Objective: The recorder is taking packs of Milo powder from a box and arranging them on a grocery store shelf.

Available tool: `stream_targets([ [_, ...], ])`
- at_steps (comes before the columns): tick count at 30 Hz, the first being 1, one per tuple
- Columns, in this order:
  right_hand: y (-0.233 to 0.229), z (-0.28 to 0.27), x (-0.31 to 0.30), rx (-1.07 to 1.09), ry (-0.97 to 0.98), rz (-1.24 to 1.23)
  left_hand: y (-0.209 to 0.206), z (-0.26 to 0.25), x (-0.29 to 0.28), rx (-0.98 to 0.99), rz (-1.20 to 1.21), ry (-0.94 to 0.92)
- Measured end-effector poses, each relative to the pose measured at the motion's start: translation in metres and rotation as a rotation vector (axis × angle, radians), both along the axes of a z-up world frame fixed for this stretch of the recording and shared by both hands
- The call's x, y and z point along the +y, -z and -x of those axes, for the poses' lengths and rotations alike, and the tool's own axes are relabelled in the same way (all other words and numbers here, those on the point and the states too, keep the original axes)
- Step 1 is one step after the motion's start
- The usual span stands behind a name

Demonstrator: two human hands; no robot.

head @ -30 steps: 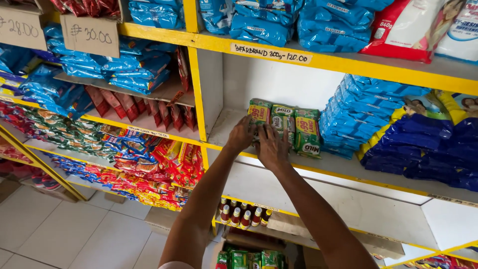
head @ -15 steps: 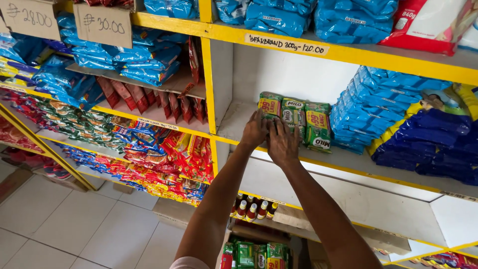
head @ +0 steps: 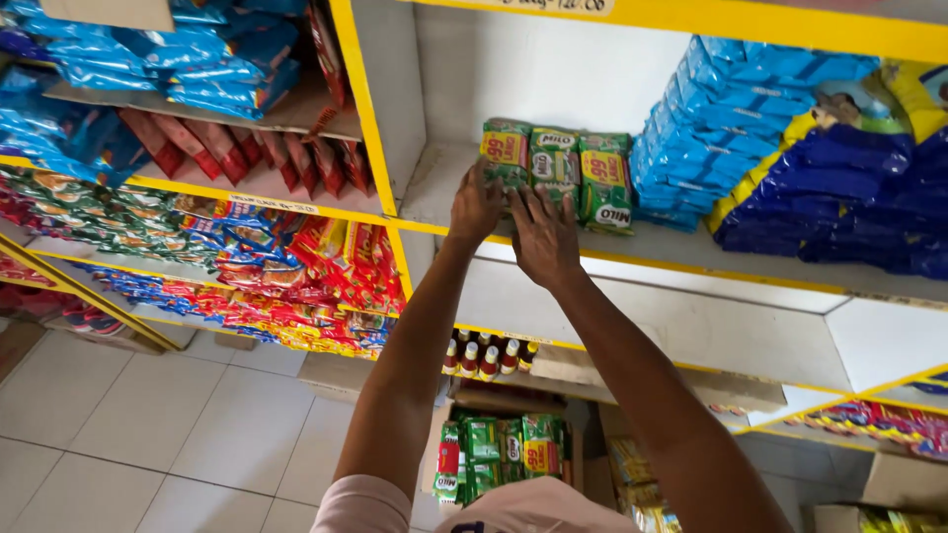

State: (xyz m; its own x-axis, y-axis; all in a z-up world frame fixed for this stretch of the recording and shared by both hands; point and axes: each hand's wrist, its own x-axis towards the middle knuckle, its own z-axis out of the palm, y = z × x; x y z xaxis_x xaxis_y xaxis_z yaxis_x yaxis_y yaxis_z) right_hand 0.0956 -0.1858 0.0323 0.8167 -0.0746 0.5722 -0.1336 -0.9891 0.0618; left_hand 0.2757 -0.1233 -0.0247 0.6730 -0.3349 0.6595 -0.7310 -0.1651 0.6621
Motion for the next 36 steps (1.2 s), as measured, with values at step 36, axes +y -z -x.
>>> stream_targets([
  [36,0.383,0.341,0.018,1.168,-0.156,-0.744,0.408,0.354,0.254,0.847,-1.369,0.445],
])
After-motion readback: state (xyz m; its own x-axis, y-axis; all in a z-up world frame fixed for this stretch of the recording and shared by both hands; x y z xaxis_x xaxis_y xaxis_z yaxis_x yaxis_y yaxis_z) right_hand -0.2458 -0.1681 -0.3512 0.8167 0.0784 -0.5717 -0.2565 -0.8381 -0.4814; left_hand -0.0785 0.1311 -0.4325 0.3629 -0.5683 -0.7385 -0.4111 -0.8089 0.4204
